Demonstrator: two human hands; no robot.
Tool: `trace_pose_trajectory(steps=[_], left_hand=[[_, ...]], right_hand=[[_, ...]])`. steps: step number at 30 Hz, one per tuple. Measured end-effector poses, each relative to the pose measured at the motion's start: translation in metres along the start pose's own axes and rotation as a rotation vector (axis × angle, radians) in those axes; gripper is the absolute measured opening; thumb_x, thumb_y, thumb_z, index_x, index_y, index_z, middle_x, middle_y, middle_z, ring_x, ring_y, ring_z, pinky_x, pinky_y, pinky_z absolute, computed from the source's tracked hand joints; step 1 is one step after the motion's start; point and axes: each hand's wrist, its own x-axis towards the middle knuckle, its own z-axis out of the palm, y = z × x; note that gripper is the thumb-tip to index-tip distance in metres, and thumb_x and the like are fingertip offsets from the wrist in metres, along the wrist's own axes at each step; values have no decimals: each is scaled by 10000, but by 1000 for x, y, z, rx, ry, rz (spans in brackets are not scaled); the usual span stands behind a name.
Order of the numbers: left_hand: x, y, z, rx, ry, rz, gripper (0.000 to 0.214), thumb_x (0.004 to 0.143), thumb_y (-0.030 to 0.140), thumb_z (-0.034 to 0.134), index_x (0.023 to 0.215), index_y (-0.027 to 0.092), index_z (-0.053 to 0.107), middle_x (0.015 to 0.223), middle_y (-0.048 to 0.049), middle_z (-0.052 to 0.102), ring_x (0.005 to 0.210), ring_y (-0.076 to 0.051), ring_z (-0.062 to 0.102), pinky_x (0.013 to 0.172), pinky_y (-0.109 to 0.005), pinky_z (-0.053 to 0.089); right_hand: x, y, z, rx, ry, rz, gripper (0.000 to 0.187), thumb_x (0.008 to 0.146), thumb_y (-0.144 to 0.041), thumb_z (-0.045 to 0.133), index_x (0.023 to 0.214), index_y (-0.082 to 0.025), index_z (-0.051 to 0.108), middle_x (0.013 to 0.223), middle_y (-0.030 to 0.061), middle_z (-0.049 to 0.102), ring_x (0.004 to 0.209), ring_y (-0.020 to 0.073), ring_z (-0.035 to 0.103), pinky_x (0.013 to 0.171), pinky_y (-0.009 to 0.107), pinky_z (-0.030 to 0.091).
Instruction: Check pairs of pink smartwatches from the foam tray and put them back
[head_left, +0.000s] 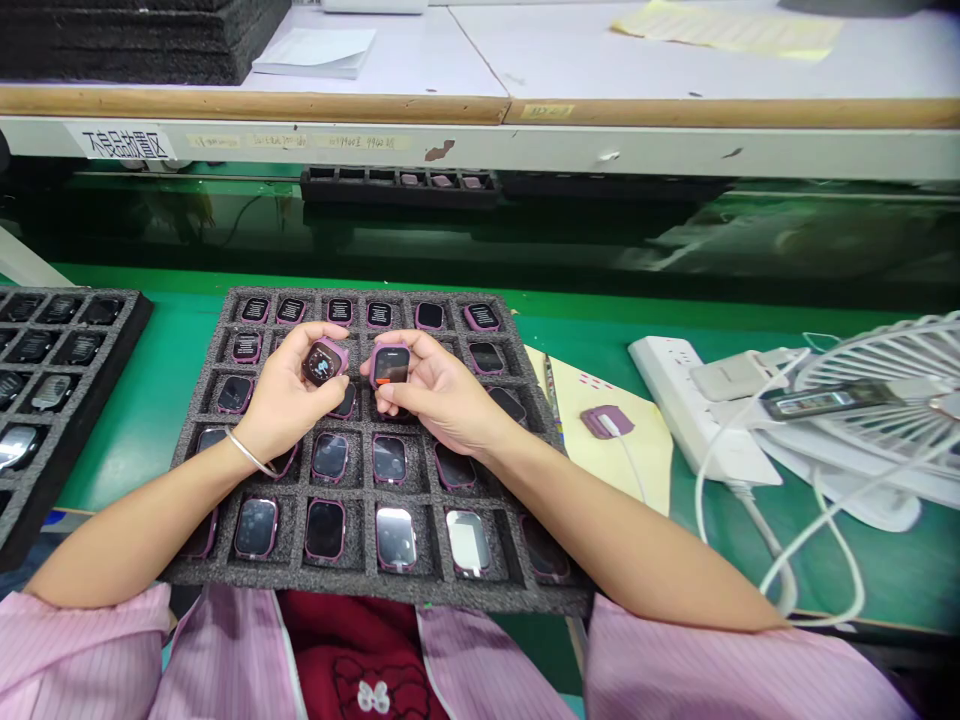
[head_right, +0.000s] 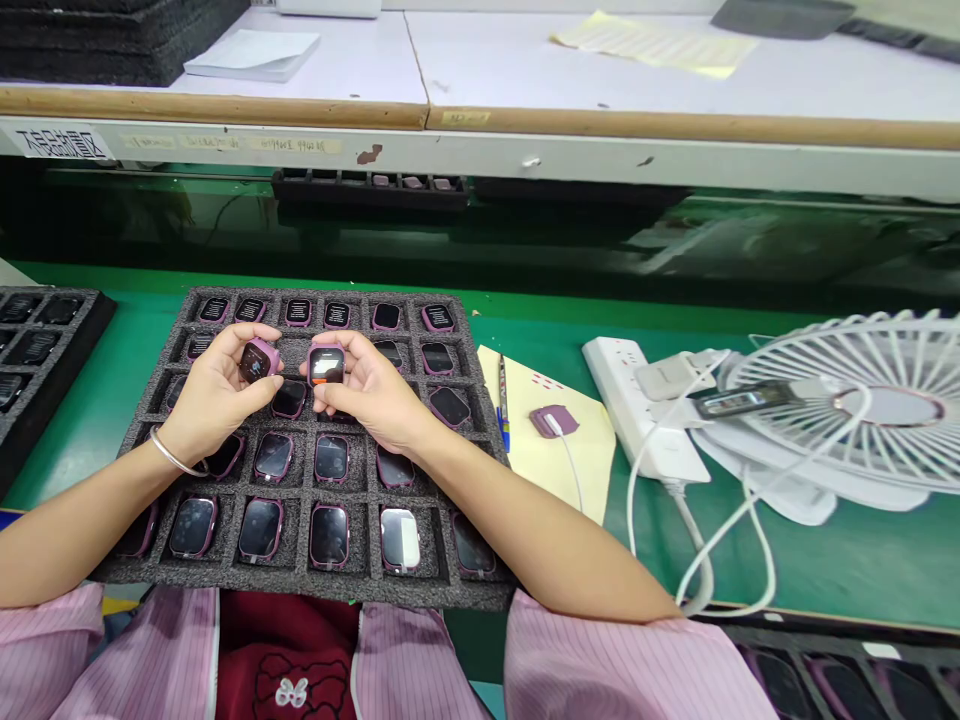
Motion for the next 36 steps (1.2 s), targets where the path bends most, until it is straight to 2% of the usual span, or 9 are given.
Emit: trace_pose_trajectory(steps=[8,13,20,26,36], left_hand=[[1,-1,-1,88,16,8,418,706,194,660,1117,187,582,928,-5,596,840,-153,565,802,-291,463],[1,-3,-1,125,10,5,431,719,197,647,1145,177,590,928,-9,605,831,-158,563,819,-305,463],[1,-7,-3,135,11,14,441,739,229,657,1173,178,592,1013,-33,634,918,-179,595,887,-328,468],[1,-7,-2,149,-5,22,427,755,221,655,1176,188,594,1051,-42,652,962,-190,615,934,-345,472],[1,-6,-2,153,-2,21,423,745,185,658,1164,193,606,1006,-29,666,910,-175,626,892,-323,501]], right_hand=[[0,-3,2,14,-30,-16,527,711,-112,717,1197,-223,547,1027,14,710,686,123,657,630,267,526],[-1,-6,3,33,-33,9,517,722,-123,706,1206,-224,554,1045,31,733,707,142,671,649,292,534],[-1,-7,3,53,-35,34,455,823,-243,780,1222,-222,561,1040,45,747,711,145,670,653,288,539],[0,-3,1,-12,2,-4,495,778,-220,832,1175,-229,536,964,12,726,635,103,611,590,236,479],[-2,-8,3,-3,-10,27,539,689,-122,665,1198,-243,538,1000,14,719,683,145,624,630,289,481]])
